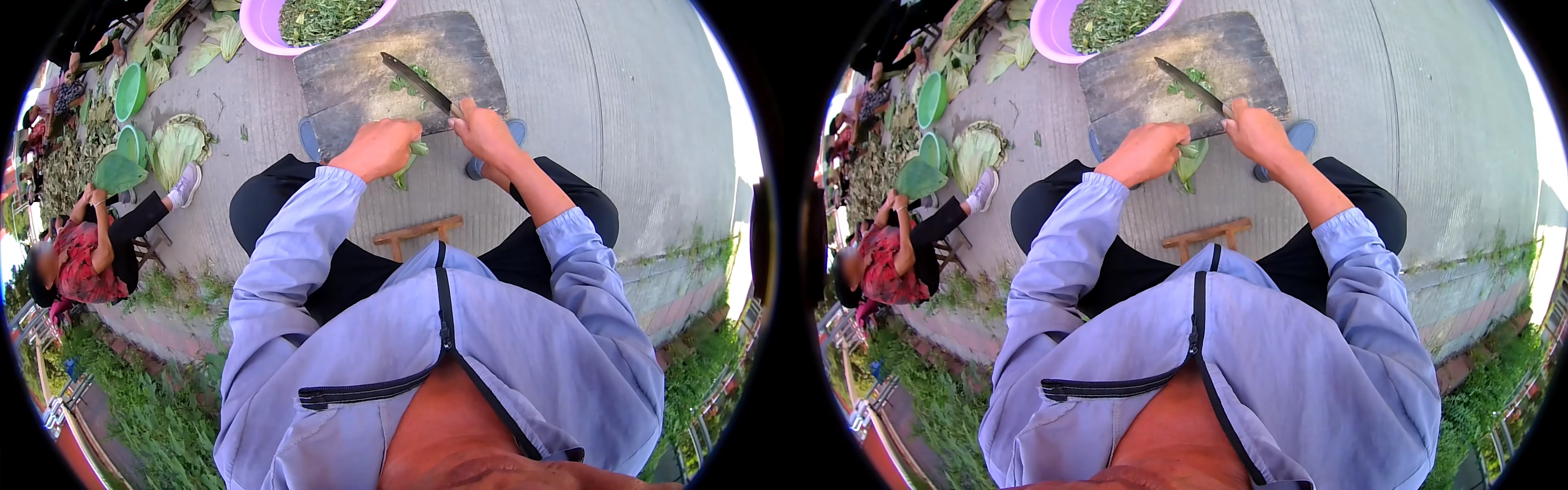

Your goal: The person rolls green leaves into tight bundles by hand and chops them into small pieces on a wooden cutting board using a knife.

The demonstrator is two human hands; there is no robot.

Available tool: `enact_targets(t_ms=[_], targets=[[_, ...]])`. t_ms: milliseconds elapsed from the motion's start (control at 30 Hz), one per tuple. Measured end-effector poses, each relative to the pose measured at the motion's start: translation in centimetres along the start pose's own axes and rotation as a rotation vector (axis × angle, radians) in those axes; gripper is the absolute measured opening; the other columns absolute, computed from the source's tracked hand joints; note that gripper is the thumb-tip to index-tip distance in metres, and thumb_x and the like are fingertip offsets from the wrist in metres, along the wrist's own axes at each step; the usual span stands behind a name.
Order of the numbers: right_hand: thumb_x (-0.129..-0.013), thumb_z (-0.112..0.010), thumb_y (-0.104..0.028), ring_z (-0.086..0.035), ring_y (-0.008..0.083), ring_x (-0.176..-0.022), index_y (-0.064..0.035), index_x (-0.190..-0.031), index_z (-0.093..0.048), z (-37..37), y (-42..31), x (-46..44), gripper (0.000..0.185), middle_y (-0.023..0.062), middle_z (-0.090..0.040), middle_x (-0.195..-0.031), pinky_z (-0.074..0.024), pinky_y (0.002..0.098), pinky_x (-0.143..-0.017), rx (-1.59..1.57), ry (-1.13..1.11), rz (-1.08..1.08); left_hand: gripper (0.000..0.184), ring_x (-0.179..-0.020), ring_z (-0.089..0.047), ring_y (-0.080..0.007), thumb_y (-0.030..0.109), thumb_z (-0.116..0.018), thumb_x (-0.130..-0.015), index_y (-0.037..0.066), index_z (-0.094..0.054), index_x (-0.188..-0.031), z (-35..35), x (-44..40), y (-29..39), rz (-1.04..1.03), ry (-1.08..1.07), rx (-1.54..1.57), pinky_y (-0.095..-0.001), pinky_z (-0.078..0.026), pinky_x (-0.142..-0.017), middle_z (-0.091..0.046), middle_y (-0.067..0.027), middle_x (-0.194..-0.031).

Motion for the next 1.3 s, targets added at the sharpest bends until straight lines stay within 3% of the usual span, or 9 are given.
enact_targets(t_ms=[167, 867, 1300], targets=[[-0.1, -0.067, -0.031, -0.067, 0.0547, -0.087, 0.0023, -0.108, -0.054, -0.5, 0.5, 0.0, 0.036, 0.0337, -0.069, -0.086, -0.051, 0.0611, -0.077, -0.01, 0.036, 0.032, 0.026, -0.105, -0.071, -0.0422, 0.003, -0.06, -0.085, 0.005, -0.072, -0.109, 0.1, 0.1, 0.4, 0.005, -0.013, -0.031, -0.0534, -0.054, -0.086, -0.075, -0.0196, -0.108], [-0.101, -0.065, -0.029, -0.068, 0.0551, -0.086, 0.0036, -0.108, -0.053, -1.7, 0.7, 0.0, 0.035, 0.0354, -0.068, -0.085, -0.0518, 0.0615, -0.078, 0.042, -0.004, 0.041, 0.021, -0.103, -0.068, -0.0441, 0.003, -0.063, -0.084, 0.006, -0.066, -0.105, -0.3, 0.2, -0.4, -0.001, -0.024, -0.021, -0.0555, -0.052, -0.084, -0.073, -0.0181, -0.105], [-0.101, -0.063, -0.028, -0.07, 0.0525, -0.091, 0.0025, -0.11, -0.056, -0.7, -0.2, 0.2, 0.033, 0.0323, -0.071, -0.091, -0.0533, 0.0612, -0.082, 0.061, -0.049, 0.009, 0.024, -0.105, -0.068, -0.0434, 0.003, -0.062, -0.085, 0.006, -0.067, -0.108, -0.3, 0.1, -0.2, 0.025, -0.051, -0.024, -0.0544, -0.053, -0.086, -0.073, -0.0188, -0.108]])
Point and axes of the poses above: each hand's wrist, its own x-axis away from the middle knuckle, its own z-axis out of the back of the hand, y = z × x, the point moved 2 cm from there along -x, towards the middle knuckle
